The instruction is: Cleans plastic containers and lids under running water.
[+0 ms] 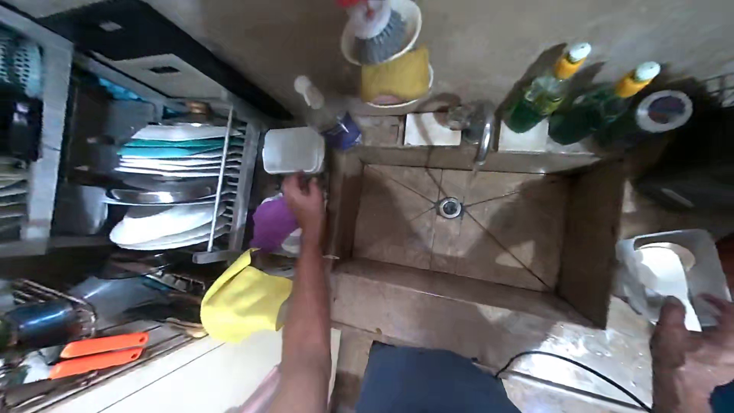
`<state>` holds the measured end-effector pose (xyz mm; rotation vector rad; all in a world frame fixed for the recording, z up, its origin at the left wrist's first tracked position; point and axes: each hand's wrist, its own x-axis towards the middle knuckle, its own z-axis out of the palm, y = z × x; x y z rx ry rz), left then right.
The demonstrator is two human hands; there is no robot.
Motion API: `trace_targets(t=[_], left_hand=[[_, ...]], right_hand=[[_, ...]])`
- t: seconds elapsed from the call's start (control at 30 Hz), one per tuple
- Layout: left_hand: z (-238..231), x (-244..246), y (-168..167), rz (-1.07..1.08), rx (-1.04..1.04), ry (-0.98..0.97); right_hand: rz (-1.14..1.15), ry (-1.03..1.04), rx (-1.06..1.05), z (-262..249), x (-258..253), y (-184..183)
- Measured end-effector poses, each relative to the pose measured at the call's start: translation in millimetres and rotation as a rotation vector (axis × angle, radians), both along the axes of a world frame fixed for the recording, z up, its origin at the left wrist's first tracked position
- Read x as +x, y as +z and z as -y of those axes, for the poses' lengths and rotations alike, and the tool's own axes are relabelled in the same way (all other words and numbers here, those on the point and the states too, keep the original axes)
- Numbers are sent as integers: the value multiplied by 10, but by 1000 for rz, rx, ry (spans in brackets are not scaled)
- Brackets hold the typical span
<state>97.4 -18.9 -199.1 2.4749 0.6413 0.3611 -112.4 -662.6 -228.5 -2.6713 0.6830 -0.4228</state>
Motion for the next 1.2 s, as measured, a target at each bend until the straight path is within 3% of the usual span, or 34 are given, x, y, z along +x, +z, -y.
trace_targets(t=[0.1,0.23,0.33,0.5,0.7,0.87,1.03,1.1,1.2], left_hand=[[-841,560,196,-159,119,107],[-1444,953,101,-363,-30,71],[-1662,1037,3,-377,-101,-47],[-1856,1206,-230,-357,-416,-11],[-1961,1134,-266,-372,-519,-99],[-1391,1031,184,-416,-414,-275],[-101,582,450,-538,-203,-488],[346,229,377,-506,-148,-513],[717,-419,62,-478,-154,-485]], right_hand=[[-58,237,100,-542,230,120],[-193,449,226,-1361,622,101],[-325,569,359,-1955,951,40],[-547,748,482,-2574,1275,-218],[-619,727,690,-3021,1375,-309],[-482,694,980,-3340,1495,-184],[-345,438,1372,-3442,1398,-56],[-343,378,1292,-3381,1296,-51],[-335,385,940,-3226,1072,-257]])
